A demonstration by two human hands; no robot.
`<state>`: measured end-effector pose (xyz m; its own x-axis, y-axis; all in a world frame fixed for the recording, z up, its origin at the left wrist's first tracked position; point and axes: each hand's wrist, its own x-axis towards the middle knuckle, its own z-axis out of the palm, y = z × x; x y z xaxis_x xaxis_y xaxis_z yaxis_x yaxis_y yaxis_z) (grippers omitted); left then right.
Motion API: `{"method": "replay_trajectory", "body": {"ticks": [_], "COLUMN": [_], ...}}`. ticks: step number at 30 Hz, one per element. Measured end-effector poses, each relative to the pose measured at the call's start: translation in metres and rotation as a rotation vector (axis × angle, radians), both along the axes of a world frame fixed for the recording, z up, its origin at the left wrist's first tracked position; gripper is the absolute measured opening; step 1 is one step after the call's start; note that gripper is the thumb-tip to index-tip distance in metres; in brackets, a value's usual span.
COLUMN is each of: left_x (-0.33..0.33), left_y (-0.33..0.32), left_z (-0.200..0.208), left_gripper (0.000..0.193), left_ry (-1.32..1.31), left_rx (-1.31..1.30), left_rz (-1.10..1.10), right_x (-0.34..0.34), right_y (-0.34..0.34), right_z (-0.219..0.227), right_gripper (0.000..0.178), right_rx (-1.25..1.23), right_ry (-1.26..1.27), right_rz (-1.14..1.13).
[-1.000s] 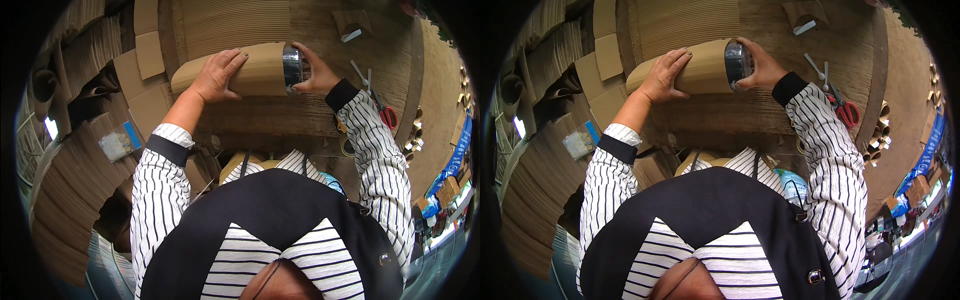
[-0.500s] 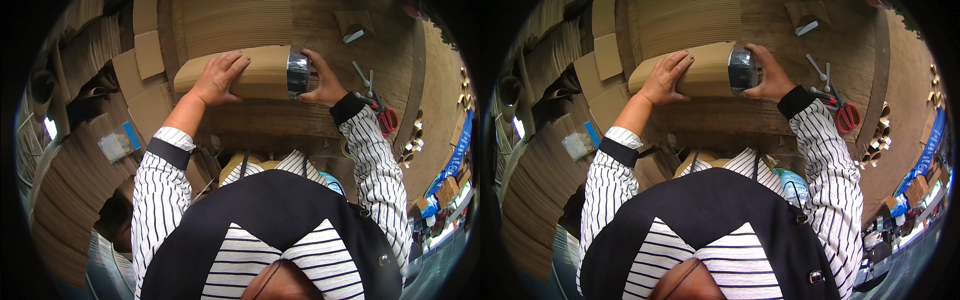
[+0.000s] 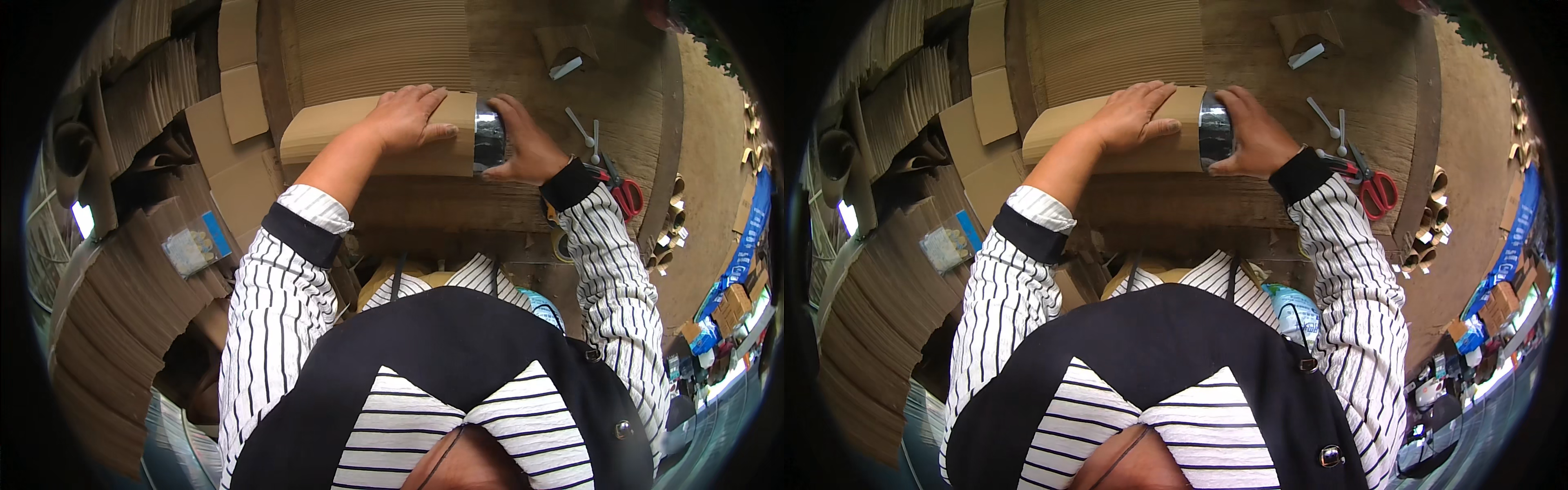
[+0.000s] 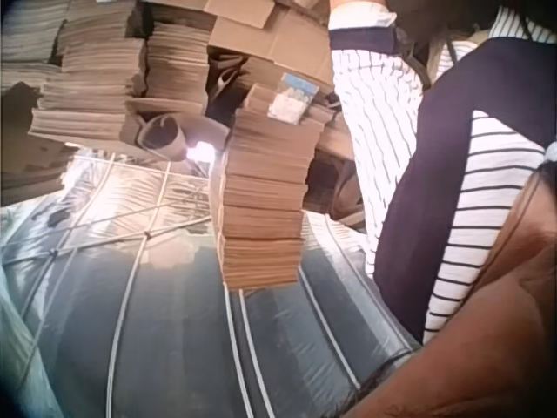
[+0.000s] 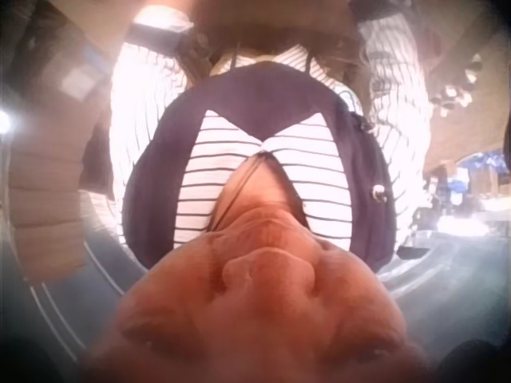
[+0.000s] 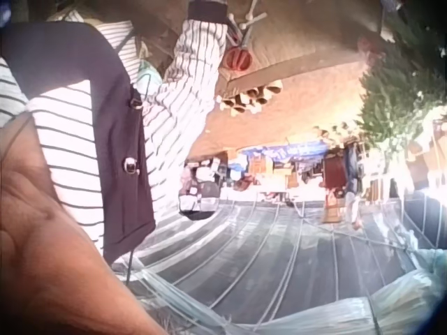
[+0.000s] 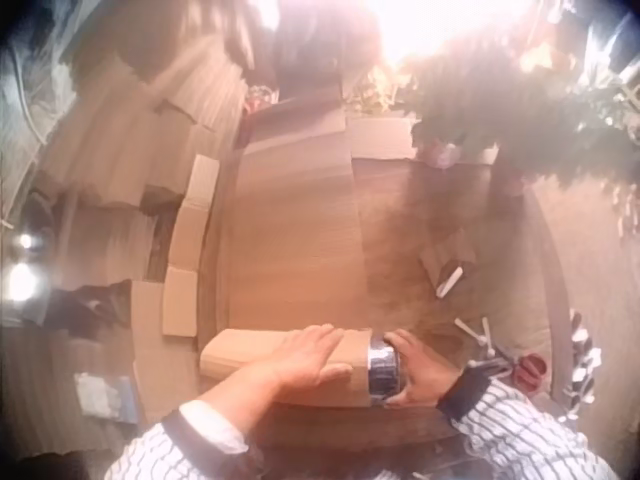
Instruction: The person rolls sheets of corrugated cardboard into cylindrical tubes and secures them with clear tape using a handheld dispenser. They then trim the edges of the tubes with scissors and place the finished tubes upright on the floor.
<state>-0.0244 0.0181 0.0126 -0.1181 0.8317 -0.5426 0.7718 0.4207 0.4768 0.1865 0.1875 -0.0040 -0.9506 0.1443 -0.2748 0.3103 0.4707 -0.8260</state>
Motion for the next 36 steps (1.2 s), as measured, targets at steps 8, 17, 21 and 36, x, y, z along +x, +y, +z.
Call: {"method": "replay_trajectory", "body": {"ticks": [8,17,21,36], "left_x": [-0.017,-0.011,-0.006,-0.002], "left_y": [0.030,0.024,0.031,0.045], "left_z": [-0.033,-0.038,-0.035,-0.036], "left_gripper": [0.047,0.025,0.027,0.041], "left_ry": [-0.258,-0.280,-0.289,-0.197], "left_rx": [-0.075,-0.010,-0.019,-0.164], "left_rz": [0.432,0.564,0.542,0.347], "right_x": [-0.003,0.016,0.020,-0.055], "right_y": [-0.029,-0.038,-0.039,-0.052], "right_z": [0.032,0.016,0.015,0.056], "right_gripper": [0.105,0.110,0.111,0.121], "right_rx": [0.149,0.216,0.227,0.514], "right_ry": [-0.092,0.072,0.105,-0.389], "right_rz": [-0.070,-0.067,-0.063,0.152]}}
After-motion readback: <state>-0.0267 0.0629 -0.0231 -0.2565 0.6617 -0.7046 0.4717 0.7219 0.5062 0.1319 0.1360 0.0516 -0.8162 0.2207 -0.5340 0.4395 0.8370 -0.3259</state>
